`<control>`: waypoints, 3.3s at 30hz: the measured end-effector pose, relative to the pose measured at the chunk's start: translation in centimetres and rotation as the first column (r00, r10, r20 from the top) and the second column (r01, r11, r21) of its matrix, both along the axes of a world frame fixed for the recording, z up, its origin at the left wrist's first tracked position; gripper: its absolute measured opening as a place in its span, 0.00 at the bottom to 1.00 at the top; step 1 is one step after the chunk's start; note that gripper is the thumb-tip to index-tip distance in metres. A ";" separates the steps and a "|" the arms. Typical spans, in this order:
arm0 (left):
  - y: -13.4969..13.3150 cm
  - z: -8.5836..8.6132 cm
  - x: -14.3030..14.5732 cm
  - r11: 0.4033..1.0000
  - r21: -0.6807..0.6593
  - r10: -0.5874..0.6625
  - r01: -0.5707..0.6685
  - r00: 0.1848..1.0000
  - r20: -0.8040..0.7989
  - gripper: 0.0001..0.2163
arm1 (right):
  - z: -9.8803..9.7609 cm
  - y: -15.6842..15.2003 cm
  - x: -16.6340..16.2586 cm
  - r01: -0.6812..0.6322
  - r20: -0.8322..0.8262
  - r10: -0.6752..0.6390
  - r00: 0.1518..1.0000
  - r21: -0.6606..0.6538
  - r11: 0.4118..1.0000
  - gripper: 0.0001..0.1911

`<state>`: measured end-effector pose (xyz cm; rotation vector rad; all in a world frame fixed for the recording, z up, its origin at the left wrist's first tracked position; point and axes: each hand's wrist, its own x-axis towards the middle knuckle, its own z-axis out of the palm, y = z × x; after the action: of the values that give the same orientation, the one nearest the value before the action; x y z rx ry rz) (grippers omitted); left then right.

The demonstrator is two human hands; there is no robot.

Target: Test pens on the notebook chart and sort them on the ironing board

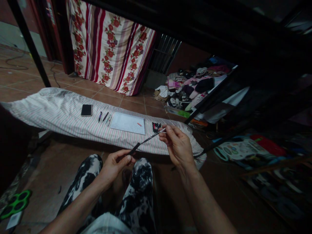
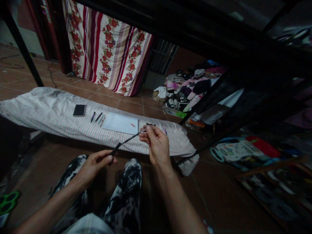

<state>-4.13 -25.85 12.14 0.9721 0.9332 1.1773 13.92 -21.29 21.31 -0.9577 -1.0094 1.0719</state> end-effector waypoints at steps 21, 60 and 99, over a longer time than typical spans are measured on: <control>-0.1 -0.3 0.0 0.999 -0.022 0.030 -0.031 0.999 -0.039 0.17 | -1.4 -0.8 1.1 0.052 -0.155 -0.063 0.986 -0.072 0.996 0.10; 0.1 -2.9 0.1 0.995 0.073 0.075 -0.070 0.995 -0.060 0.14 | -1.6 -4.2 -0.5 0.051 0.124 -0.077 0.989 0.202 0.978 0.06; -0.3 -1.2 -0.1 0.983 0.178 -0.002 0.037 0.981 -0.193 0.12 | -0.2 -4.6 -1.2 -0.031 0.386 -0.051 0.921 0.204 0.978 0.09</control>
<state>-4.23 -26.14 10.96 1.2565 0.9785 1.1814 12.73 -25.93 21.11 -1.0243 -1.4131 0.7597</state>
